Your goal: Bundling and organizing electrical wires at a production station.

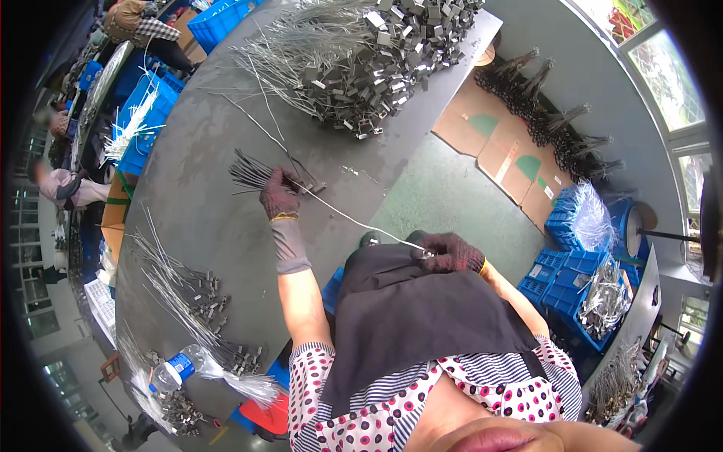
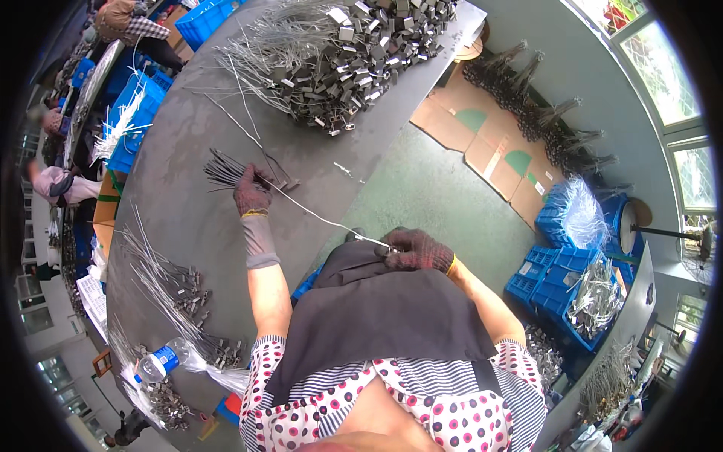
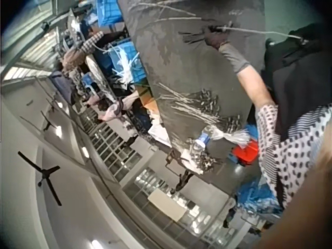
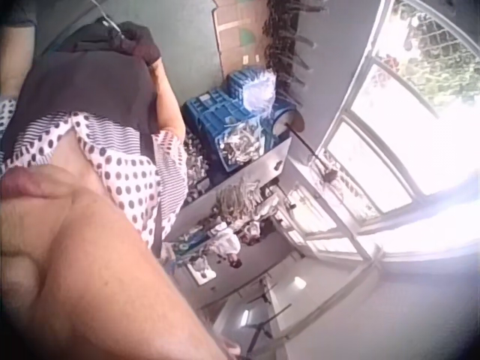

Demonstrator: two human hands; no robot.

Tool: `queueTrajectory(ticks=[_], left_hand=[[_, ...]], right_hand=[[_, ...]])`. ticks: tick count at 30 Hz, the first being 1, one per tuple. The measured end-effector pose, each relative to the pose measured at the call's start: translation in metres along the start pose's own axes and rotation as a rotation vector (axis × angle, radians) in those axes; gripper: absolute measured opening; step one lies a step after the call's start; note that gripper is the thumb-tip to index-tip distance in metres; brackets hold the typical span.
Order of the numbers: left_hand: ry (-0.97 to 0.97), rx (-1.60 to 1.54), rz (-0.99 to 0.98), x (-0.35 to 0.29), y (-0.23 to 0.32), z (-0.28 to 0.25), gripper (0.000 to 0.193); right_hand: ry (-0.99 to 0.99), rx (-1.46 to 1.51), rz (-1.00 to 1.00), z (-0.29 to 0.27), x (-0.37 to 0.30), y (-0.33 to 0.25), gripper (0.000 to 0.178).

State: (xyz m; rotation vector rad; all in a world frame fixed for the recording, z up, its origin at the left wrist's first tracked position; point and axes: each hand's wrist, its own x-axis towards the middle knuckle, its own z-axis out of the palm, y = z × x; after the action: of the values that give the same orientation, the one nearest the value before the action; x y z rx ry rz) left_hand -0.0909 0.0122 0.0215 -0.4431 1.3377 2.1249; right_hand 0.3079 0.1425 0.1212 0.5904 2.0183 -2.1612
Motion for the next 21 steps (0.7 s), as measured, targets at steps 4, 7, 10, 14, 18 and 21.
queueTrajectory(ticks=[4, 7, 10, 14, 18, 21], left_hand=[[0.072, 0.002, 0.015, 0.003, 0.012, 0.013, 0.018], [0.001, 0.355, 0.143, 0.006, 0.005, 0.025, 0.019], [-0.106, 0.314, 0.067, 0.001, 0.016, 0.02, 0.02], [-0.203, 0.196, -0.019, 0.0, 0.012, 0.02, 0.019], [-0.514, 0.506, 0.301, -0.011, -0.037, 0.017, 0.014], [-0.572, 0.784, 0.345, -0.03, -0.052, 0.034, 0.018]], right_hand=[[0.0, -0.517, -0.315, -0.001, 0.014, 0.023, 0.018], [-0.017, -0.695, -0.087, 0.005, 0.027, 0.042, 0.023], [0.066, -0.546, 0.223, 0.015, 0.039, 0.039, 0.029], [0.26, -0.084, 0.241, 0.02, 0.082, 0.046, 0.04], [0.346, 0.016, 0.193, 0.028, 0.156, -0.023, 0.05], [0.436, 0.007, 0.061, 0.028, 0.208, -0.057, 0.053]])
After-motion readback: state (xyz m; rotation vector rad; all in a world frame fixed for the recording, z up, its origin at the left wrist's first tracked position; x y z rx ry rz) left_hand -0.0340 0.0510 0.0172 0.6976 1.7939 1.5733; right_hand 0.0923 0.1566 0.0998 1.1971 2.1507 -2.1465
